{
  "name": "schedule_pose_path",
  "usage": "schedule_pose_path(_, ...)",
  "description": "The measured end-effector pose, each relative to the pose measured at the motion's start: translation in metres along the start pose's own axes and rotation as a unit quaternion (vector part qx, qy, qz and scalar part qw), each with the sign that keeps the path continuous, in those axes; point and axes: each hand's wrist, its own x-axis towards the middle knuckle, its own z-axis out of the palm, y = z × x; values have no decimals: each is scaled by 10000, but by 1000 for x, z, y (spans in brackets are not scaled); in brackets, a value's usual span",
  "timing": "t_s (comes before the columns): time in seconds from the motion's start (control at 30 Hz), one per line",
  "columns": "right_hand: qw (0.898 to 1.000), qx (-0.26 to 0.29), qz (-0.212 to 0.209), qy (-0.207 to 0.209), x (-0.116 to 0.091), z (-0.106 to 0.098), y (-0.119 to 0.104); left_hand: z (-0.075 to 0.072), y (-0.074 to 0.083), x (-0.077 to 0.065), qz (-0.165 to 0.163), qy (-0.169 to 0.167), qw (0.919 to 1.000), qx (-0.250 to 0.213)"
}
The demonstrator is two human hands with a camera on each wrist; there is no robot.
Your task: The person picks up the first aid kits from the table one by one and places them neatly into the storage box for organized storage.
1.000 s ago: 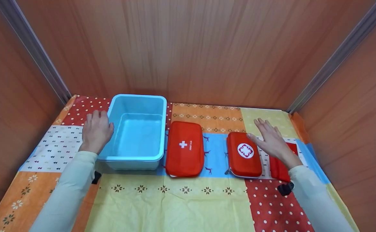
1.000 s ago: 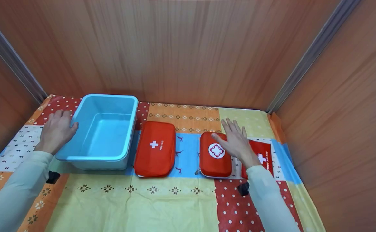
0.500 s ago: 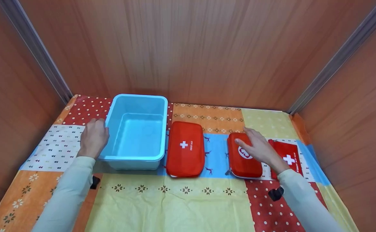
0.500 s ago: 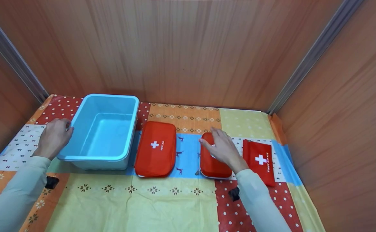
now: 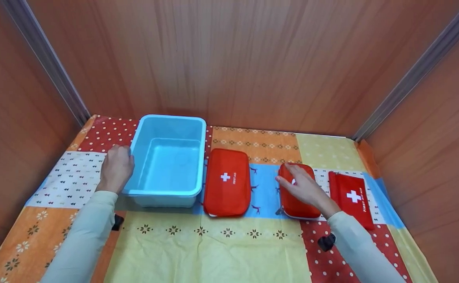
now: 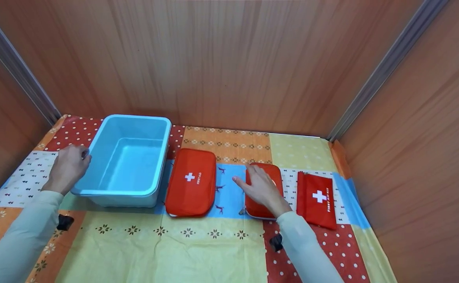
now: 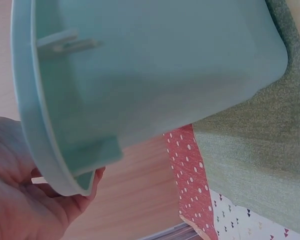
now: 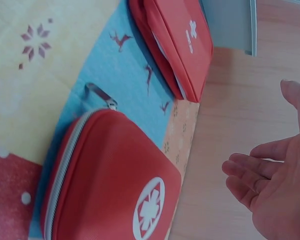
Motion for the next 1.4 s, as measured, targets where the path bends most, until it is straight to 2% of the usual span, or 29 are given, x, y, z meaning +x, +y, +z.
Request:
schedule_pose_path(0.13, 9999, 108, -82, -11, 0, 6, -4, 1, 1, 0, 28, 72, 10000, 4)
schedule_pose_path(0.33, 9995, 150, -271, -39, 3, 13, -7, 1, 1, 0, -51, -58, 10000, -59)
schedule_pose_path(0.67, 9994, 190, -279, -70, 6, 29, -13, 1, 1, 0, -29, -73, 9996, -254)
schedule_pose_path(0.93, 9991, 271, -315, -96, 7, 44, -14, 2, 1, 0, -54, -93, 9996, -247)
schedule_pose_path(1.1, 9980, 360, -508, -103, 10, 52, -15, 2, 2, -1, 55, 13, 9999, -107)
schedule_pose_path(1.4, 9976, 553, -258, -325, 12, 68, -19, 2, 1, -1, 48, 19, 10000, 7)
